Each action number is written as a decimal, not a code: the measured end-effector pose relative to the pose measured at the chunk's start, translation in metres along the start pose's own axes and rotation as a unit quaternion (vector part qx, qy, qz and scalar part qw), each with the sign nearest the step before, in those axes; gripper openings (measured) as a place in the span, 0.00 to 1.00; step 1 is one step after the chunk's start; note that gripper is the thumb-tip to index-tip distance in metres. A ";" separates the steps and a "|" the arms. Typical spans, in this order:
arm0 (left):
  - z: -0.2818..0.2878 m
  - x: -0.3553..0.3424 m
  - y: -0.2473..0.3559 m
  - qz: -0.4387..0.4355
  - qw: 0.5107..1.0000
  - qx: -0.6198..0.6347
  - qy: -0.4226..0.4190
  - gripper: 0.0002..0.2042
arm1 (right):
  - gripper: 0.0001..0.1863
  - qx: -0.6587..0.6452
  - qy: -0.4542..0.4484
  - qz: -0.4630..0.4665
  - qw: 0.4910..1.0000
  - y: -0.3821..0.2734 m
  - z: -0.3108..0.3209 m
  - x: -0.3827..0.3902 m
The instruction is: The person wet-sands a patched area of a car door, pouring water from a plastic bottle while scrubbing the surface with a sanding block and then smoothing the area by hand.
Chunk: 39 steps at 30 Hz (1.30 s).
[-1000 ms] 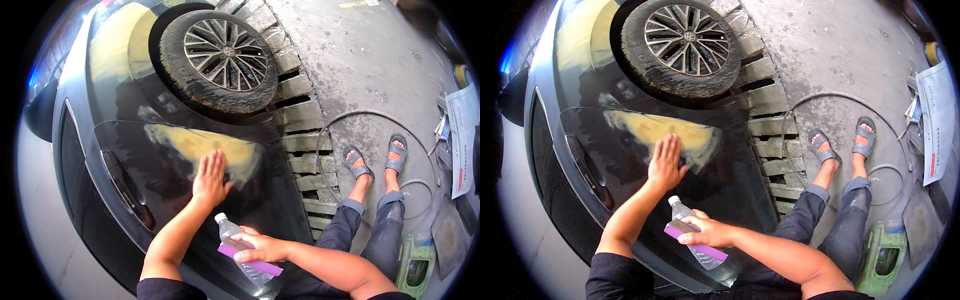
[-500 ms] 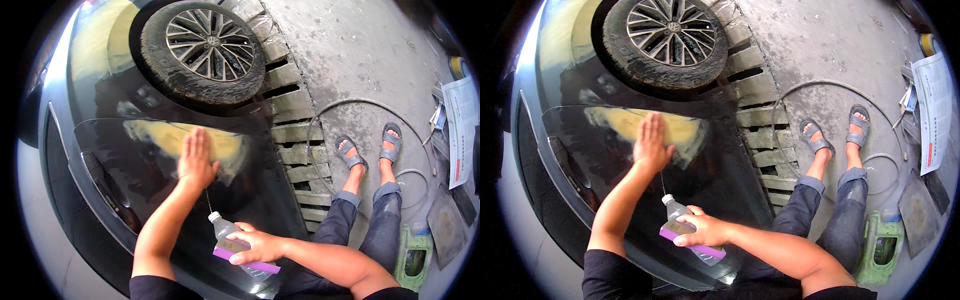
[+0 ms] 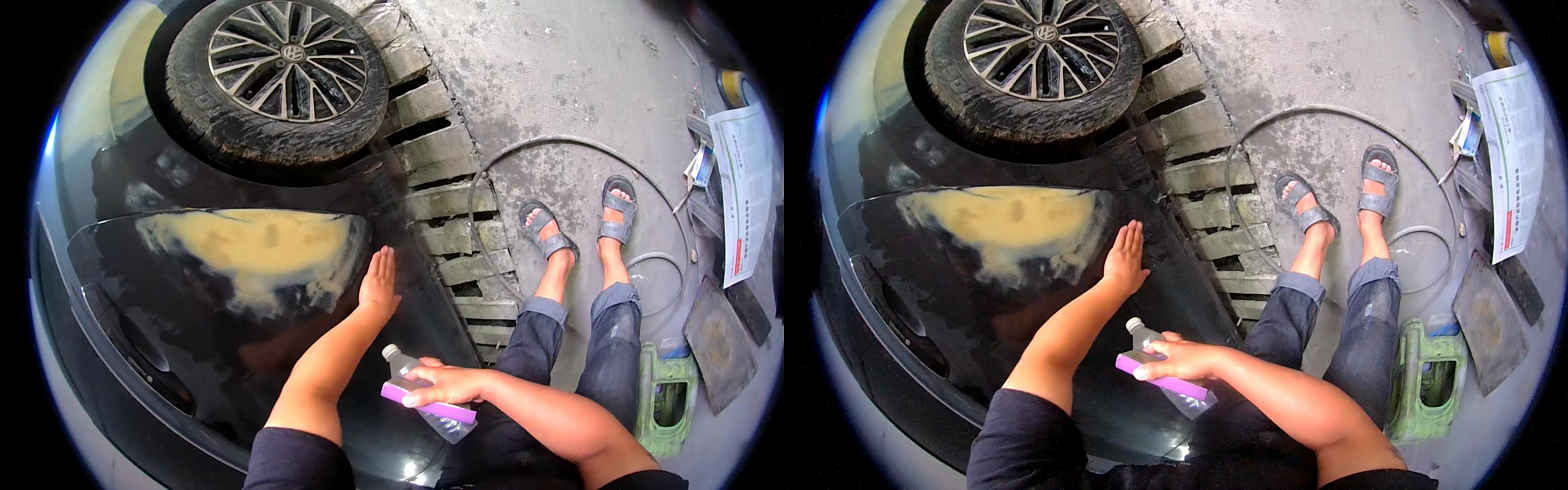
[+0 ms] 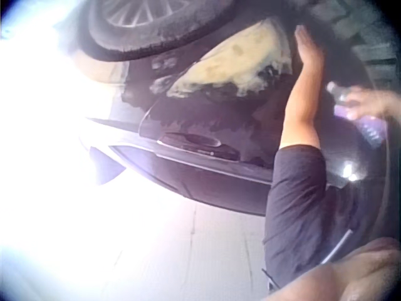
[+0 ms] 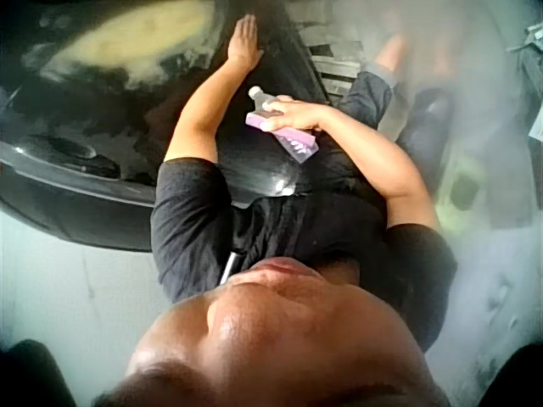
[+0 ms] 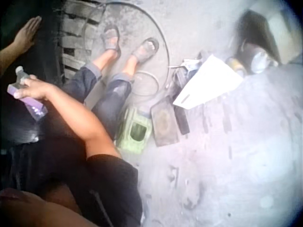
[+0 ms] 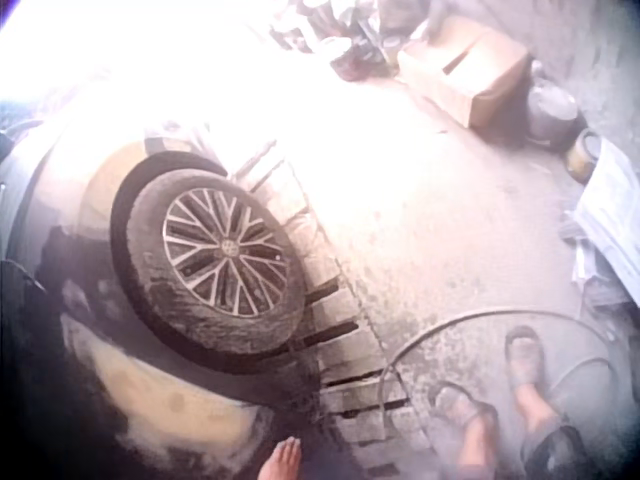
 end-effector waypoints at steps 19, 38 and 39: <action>-0.048 -0.004 0.127 -0.050 0.997 0.055 -0.024 0.41 | 0.58 0.076 0.008 -0.123 0.989 0.065 0.019 0.011; -0.074 -0.064 0.189 -0.138 0.986 0.093 0.012 0.41 | 0.56 0.100 0.012 -0.111 0.989 0.063 0.034 0.024; -0.074 -0.055 0.211 -0.191 0.970 0.138 -0.053 0.42 | 0.55 0.110 0.028 -0.100 0.988 0.067 0.035 0.026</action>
Point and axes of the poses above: each hand's wrist, its own x-axis away from the middle knuckle, its own z-axis out of the back of the hand, y = z × x, the point moved 8 cm from there along -x, towards the middle knuckle, and after that the axes turned 9 degrees about x, right-handed, at the moved point
